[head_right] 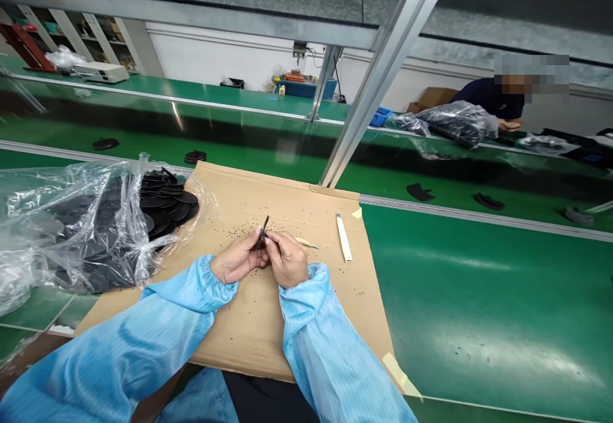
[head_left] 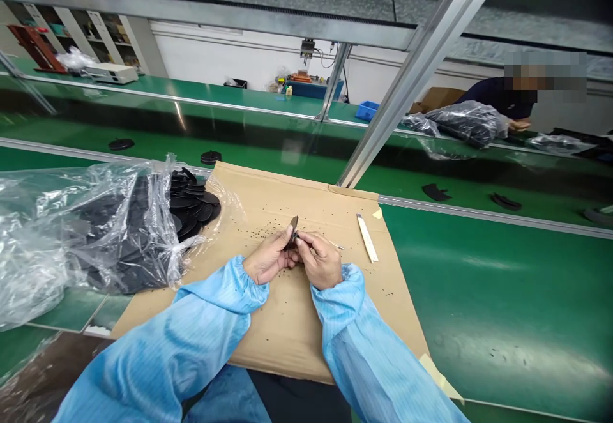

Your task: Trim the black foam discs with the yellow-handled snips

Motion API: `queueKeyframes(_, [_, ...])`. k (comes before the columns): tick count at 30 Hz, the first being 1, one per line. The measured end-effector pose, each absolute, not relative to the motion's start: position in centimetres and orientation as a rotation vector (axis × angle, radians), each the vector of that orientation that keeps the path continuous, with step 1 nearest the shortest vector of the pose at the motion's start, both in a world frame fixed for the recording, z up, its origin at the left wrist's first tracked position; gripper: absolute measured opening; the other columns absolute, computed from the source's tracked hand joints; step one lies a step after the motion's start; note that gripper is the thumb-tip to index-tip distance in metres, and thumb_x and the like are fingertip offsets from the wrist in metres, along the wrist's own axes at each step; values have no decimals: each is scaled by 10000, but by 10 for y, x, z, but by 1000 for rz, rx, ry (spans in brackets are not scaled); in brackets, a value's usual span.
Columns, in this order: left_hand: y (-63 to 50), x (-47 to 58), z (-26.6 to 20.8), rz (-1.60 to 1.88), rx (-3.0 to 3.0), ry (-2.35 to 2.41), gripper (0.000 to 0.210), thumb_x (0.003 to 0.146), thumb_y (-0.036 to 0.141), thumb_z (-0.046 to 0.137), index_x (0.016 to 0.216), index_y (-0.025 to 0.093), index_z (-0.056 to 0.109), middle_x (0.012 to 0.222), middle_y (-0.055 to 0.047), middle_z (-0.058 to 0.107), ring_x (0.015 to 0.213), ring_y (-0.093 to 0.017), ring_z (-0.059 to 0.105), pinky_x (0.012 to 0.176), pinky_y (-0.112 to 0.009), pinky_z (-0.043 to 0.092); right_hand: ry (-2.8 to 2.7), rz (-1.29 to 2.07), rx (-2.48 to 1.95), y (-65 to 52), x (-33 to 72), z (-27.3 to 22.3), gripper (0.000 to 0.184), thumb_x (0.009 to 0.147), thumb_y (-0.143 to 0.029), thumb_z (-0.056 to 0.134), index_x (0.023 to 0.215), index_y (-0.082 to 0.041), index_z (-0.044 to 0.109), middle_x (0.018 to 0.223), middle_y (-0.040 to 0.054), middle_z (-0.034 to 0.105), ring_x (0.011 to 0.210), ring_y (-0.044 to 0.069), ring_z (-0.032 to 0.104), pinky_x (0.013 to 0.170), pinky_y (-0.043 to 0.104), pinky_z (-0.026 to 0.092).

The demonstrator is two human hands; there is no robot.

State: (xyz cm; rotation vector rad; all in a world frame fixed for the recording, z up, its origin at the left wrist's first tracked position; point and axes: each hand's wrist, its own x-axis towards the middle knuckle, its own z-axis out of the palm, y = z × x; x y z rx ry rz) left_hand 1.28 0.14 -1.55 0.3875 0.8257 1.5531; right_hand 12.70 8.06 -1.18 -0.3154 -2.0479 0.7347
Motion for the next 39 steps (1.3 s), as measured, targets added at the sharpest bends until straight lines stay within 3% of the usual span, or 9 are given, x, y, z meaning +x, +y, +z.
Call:
queueKeyframes(4, [4, 8, -15, 1651, 282, 808, 382, 724, 413, 779, 885, 115, 602, 738, -22, 585, 582, -90, 535, 508, -198, 442, -2018, 921, -358, 86, 126, -19, 216, 899, -262, 555, 1072, -190, 661, 906, 57, 673, 795, 169, 640, 738, 308, 541])
queueKeyframes(8, [6, 5, -14, 1810, 205, 909, 399, 664, 210, 803, 1001, 138, 600, 950, -51, 635, 711, -109, 586, 529, -190, 444, -1856, 991, -486, 98, 127, -28, 286, 875, -288, 556, 1115, -149, 627, 842, 55, 648, 700, 154, 606, 669, 296, 529])
queueKeyframes(13, [22, -3, -16, 1896, 225, 1262, 407, 682, 231, 754, 1048, 165, 589, 948, -47, 654, 702, -135, 605, 517, -199, 423, -1810, 734, -681, 112, 128, -32, 238, 855, -295, 539, 979, -140, 669, 765, 52, 630, 624, 147, 563, 595, 277, 490])
queueKeyframes(17, [63, -44, 10, 1825, 583, 1843, 271, 776, 171, 636, 1046, 152, 633, 967, -66, 666, 862, -182, 625, 775, -284, 495, -1939, 577, -618, 115, 127, -33, 218, 864, -237, 479, 914, -159, 676, 757, 50, 632, 667, 160, 576, 650, 289, 485])
queueKeyframes(20, [98, -83, 46, 1571, 1143, 2363, 393, 803, 132, 598, 1193, 176, 602, 1118, -96, 619, 1078, -242, 563, 997, -360, 414, -1998, 562, -575, 115, 127, -35, 233, 857, -212, 458, 908, -160, 679, 795, 60, 650, 705, 169, 598, 665, 289, 483])
queueKeyframes(24, [121, -99, 68, 928, 1404, 2774, 743, 756, 190, 678, 1431, 154, 370, 1300, -185, 473, 1221, -356, 428, 1039, -462, 354, -2022, 580, -608, 115, 127, -37, 243, 855, -219, 452, 903, -164, 683, 809, 63, 659, 730, 180, 612, 663, 294, 477])
queueKeyframes(30, [78, -49, 20, 744, 1680, 2500, 589, 787, 232, 637, 1332, 89, 466, 1265, -194, 510, 1218, -326, 454, 1059, -420, 356, -2047, 606, -632, 116, 129, -37, 251, 850, -218, 451, 907, -173, 691, 831, 61, 667, 759, 191, 622, 701, 305, 483])
queueKeyframes(39, [12, -17, -38, 1362, 1602, 2216, 287, 856, 335, 515, 1051, 139, 593, 1082, -119, 584, 1001, -231, 582, 901, -383, 499, -1978, 657, -693, 107, 132, -25, 241, 832, -204, 467, 896, -155, 695, 834, 74, 675, 751, 185, 622, 720, 295, 501])
